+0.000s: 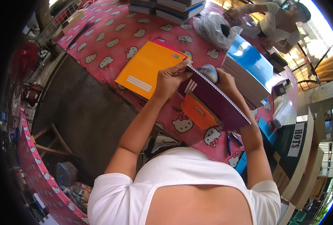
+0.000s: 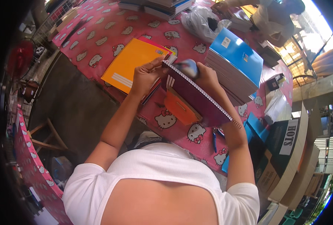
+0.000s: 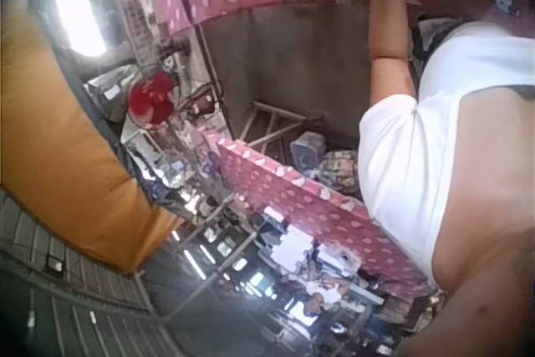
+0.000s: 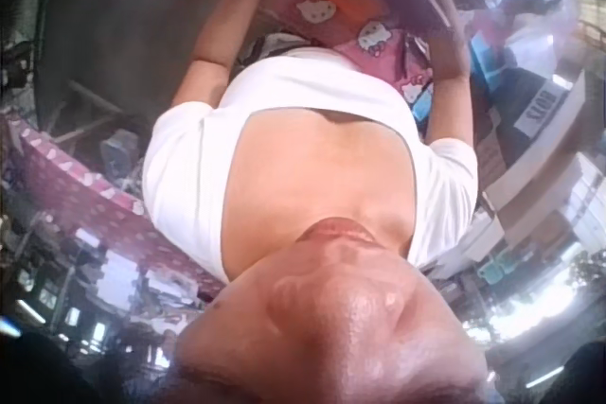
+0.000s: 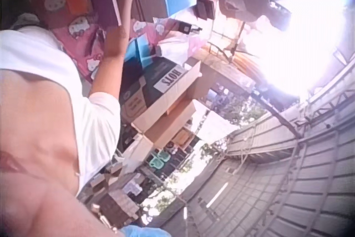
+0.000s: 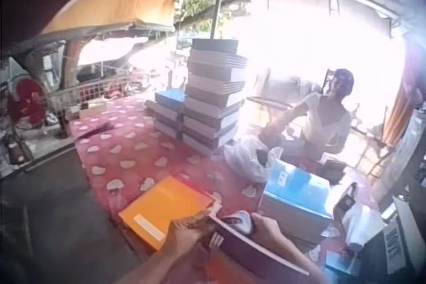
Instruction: The person tapes the spines of several spiral-bound notebooks and stacks them on a table. The person uses a handheld tape dispenser to apply blue tape to the spine of each notebook one by one, then places the finished notebooks into a stack.
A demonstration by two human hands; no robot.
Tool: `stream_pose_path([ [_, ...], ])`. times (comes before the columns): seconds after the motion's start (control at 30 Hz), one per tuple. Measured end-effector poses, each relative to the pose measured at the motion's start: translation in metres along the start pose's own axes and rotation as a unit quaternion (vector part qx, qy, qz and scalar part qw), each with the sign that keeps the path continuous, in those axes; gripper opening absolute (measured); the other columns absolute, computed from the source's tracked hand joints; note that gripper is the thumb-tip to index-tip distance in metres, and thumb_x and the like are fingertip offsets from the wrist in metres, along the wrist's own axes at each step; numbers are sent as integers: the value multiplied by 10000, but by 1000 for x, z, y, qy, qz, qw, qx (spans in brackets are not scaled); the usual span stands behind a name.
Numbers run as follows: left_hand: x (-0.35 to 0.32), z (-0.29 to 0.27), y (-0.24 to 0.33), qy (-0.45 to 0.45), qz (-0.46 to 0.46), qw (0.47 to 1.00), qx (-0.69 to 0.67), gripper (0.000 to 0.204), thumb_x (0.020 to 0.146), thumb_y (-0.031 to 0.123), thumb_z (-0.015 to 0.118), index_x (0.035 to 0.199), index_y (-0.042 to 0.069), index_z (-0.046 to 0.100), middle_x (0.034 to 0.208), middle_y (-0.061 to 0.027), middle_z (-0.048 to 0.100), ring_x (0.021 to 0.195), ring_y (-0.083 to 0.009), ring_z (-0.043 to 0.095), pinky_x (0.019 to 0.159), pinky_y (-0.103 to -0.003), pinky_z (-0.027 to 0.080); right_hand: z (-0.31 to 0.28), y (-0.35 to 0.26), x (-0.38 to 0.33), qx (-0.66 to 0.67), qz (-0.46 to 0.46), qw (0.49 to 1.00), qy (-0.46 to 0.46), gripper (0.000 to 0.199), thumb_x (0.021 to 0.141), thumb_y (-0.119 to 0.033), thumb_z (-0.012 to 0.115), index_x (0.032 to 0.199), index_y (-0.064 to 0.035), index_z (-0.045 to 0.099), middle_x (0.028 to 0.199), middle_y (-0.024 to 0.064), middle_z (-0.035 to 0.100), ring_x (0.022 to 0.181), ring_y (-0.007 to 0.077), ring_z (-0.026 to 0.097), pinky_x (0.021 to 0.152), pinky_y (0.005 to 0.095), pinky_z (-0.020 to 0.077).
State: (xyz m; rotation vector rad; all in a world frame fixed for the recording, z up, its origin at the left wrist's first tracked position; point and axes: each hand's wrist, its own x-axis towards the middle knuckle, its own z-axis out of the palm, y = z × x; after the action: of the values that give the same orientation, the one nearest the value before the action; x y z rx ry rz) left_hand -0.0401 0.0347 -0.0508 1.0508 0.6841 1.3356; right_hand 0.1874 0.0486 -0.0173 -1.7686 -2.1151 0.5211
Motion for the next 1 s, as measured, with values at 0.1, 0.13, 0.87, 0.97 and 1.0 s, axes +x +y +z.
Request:
stream_pose_path([
  [0.1,-3,-6,13,-16,-6,998,67,403,811,-59,687,1198,41,639,1016,-49,692,899,-111,642,806,-234,526,25,42,-43,-84,100,989,73,437,728,-304,714,1054,-54,566,979,202,658,902,422,624,794,479,486],
  [0.13,-2,-7,16,-29,-9,999,43,369,809,-59,689,1163,38,648,1001,-49,692,894,-114,642,804,-239,528,29,46,-63,-118,141,978,97,438,728,-299,712,1058,-54,560,1018,205,649,954,408,615,799,477,491],
  [0.87,-105,67,5,-244,242,883,321,199,667,-76,767,838,-21,680,899,-135,689,814,-231,693,699,-287,562,58,1,-272,297,300,892,161,350,794,-157,715,1105,-52,593,1144,131,581,1053,273,571,863,410,474],
  [0.97,-108,68,4,-242,244,881,326,215,672,-74,794,853,-35,684,940,-141,689,850,-189,696,740,-265,570,23,-55,-262,225,71,940,245,310,753,-85,741,1038,-36,626,1029,137,609,899,273,611,741,346,516],
  [1.0,-109,71,5,-237,232,887,321,217,671,-83,790,855,-37,684,941,-145,689,857,-193,696,749,-268,569,17,-64,-258,195,45,945,261,326,747,-86,747,1044,-32,625,1016,135,611,888,276,611,738,350,517],
])
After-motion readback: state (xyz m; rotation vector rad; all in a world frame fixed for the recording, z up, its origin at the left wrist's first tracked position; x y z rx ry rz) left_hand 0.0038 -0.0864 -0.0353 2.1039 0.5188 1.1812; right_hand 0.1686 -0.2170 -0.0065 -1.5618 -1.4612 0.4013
